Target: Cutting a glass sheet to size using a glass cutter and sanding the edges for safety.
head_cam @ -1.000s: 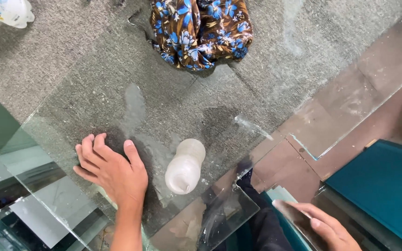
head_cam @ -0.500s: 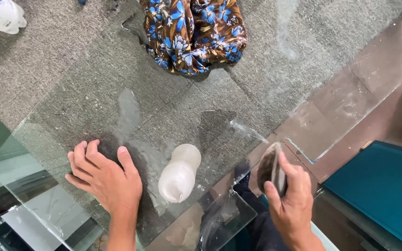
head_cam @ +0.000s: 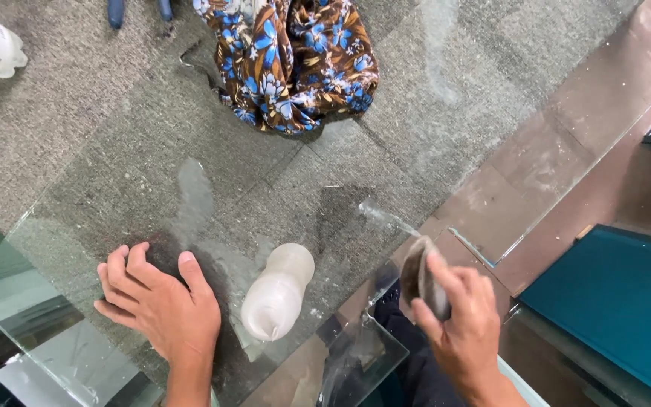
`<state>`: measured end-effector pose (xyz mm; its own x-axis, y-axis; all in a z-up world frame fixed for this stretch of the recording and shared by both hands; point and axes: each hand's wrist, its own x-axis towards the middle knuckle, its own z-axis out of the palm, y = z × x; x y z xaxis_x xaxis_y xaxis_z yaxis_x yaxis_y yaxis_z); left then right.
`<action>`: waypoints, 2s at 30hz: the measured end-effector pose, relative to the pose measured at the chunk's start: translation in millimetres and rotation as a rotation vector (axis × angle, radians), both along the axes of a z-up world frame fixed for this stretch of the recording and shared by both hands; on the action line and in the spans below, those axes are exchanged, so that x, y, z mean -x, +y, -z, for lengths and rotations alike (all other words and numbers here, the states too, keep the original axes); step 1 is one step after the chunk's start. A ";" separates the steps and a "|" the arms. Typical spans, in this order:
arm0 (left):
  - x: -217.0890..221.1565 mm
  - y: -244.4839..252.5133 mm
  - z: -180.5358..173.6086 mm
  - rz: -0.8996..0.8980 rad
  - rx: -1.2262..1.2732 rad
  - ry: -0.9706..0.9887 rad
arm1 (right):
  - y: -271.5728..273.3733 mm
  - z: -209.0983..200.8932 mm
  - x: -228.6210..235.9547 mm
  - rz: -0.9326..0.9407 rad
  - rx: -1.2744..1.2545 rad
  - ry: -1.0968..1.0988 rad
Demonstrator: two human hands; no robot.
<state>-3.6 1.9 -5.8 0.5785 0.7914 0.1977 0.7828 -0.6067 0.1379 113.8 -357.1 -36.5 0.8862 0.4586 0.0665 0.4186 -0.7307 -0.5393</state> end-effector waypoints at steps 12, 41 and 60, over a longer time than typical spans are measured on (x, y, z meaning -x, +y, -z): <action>-0.5 0.0 0.9 -0.016 0.013 -0.004 | -8.1 14.8 11.0 -0.081 0.003 -0.017; -6.1 2.7 -1.5 0.002 -0.006 -0.034 | 4.0 26.3 18.6 -0.118 -0.032 -0.068; -2.2 0.6 -0.7 -0.009 0.020 -0.009 | -3.6 13.5 10.5 -0.083 -0.002 -0.006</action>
<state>-1.3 2.5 -5.1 0.5698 0.8004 0.1864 0.7869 -0.5968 0.1570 103.2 -360.6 -50.0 0.8446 0.5304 0.0726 0.4809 -0.6921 -0.5383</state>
